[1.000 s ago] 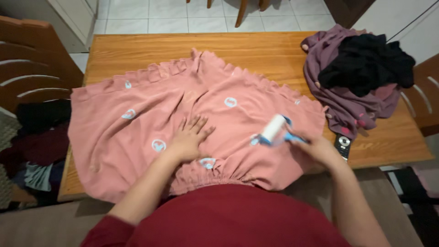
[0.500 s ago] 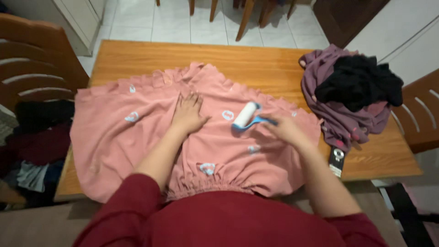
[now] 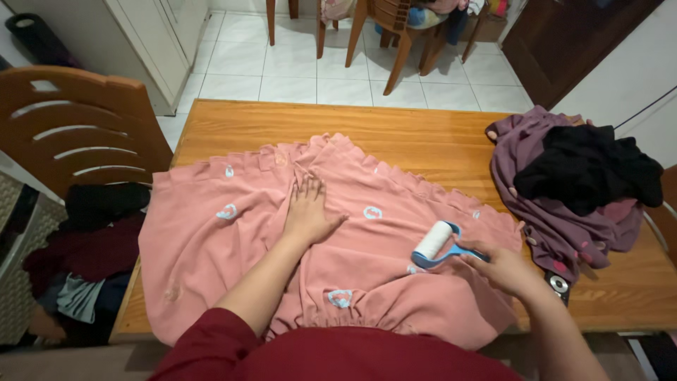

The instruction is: The person uses a lint roller to roll over a pink garment laid on a wooden table. The garment is repeatedly smoothed and repositioned while the roller is applied across its surface.

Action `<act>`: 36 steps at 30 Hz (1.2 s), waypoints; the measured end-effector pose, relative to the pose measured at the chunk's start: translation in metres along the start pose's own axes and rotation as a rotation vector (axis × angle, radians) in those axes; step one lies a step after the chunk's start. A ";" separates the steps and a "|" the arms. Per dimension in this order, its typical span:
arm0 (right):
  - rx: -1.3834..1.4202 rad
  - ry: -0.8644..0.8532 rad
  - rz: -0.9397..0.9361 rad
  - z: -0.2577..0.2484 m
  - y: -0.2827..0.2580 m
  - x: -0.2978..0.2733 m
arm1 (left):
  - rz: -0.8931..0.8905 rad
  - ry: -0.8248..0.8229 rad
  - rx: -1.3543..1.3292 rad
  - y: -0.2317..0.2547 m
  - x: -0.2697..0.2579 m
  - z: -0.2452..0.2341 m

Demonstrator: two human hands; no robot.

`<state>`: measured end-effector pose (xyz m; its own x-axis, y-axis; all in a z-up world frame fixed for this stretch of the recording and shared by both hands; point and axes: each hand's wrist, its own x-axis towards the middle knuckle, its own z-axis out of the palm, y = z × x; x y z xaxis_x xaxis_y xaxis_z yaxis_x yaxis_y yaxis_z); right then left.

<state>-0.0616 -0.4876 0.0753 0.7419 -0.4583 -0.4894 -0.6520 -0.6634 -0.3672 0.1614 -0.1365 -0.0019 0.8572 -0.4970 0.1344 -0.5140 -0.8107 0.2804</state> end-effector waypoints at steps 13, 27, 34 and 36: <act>-0.121 0.270 -0.722 0.065 -0.238 0.153 | 0.099 0.232 -0.062 -0.016 0.001 0.022; 0.097 0.028 -0.078 -0.065 0.129 0.060 | 0.056 0.010 0.106 0.000 0.001 0.001; -0.192 0.089 -0.028 -0.088 0.095 0.010 | 0.191 0.216 -0.074 -0.007 -0.003 0.006; 0.021 0.089 -0.258 -0.068 0.049 0.007 | 0.219 0.123 -0.047 -0.006 -0.022 0.009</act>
<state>-0.0775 -0.5635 0.1082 0.8940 -0.3266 -0.3069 -0.4423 -0.7528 -0.4874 0.1457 -0.1237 -0.0148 0.7244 -0.6156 0.3103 -0.6883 -0.6710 0.2757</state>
